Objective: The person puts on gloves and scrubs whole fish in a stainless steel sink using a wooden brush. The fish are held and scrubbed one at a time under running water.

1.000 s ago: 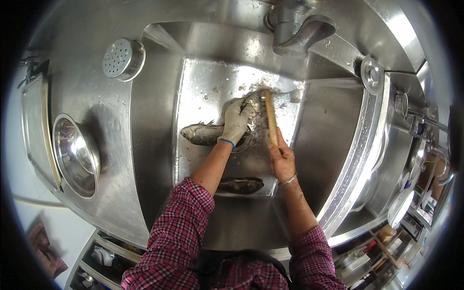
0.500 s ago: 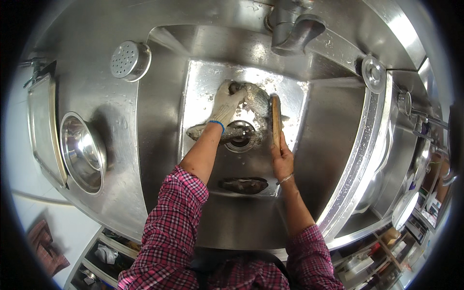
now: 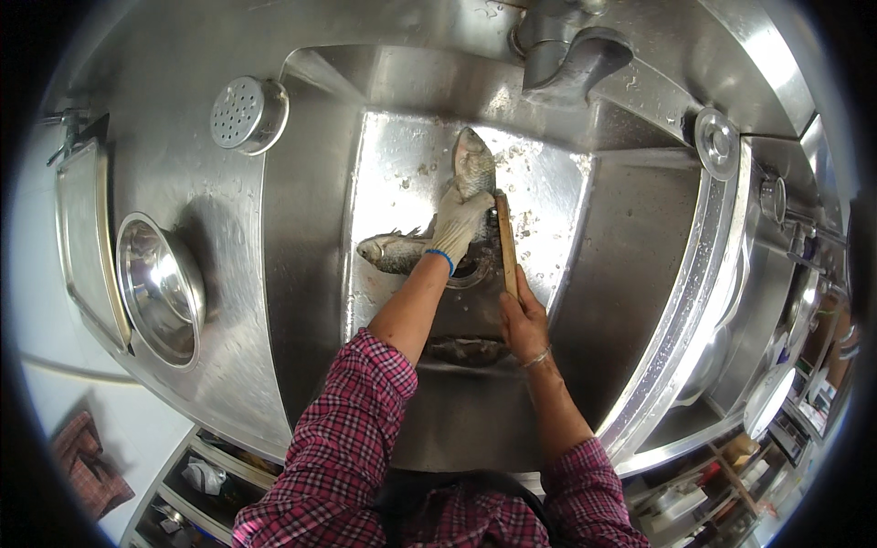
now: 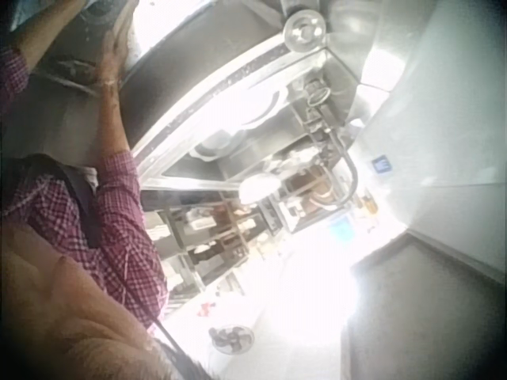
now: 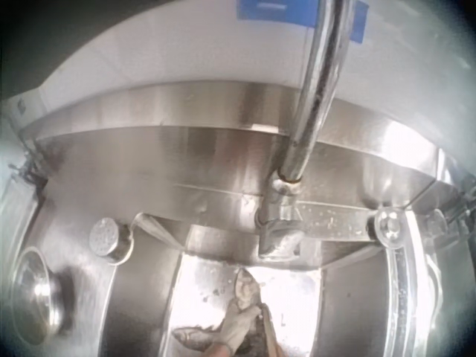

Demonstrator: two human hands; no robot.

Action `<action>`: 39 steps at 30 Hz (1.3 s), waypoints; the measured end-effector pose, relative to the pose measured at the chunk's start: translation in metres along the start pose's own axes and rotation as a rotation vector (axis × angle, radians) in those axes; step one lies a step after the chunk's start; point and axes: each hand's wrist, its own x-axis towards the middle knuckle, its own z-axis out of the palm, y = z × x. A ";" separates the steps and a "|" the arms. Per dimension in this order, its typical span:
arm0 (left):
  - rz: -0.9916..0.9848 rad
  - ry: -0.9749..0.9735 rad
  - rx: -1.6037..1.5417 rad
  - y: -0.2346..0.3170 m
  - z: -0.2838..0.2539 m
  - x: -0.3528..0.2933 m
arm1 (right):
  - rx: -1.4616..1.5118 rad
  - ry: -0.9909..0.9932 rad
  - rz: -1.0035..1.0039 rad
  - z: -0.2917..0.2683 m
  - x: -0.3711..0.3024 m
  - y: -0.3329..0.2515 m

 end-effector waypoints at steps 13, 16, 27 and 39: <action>0.162 -0.124 0.618 -0.001 -0.076 -0.003 | -0.510 -0.075 -0.364 -0.002 0.001 0.009; -0.399 0.039 0.133 0.041 -0.034 -0.024 | -0.529 0.062 -0.461 -0.013 -0.002 0.025; -0.298 -0.031 0.533 0.024 -0.062 -0.033 | -0.966 0.090 -0.692 -0.007 0.036 0.030; 0.167 0.048 1.098 0.006 -0.084 -0.042 | -1.213 0.107 -0.501 -0.028 0.093 0.026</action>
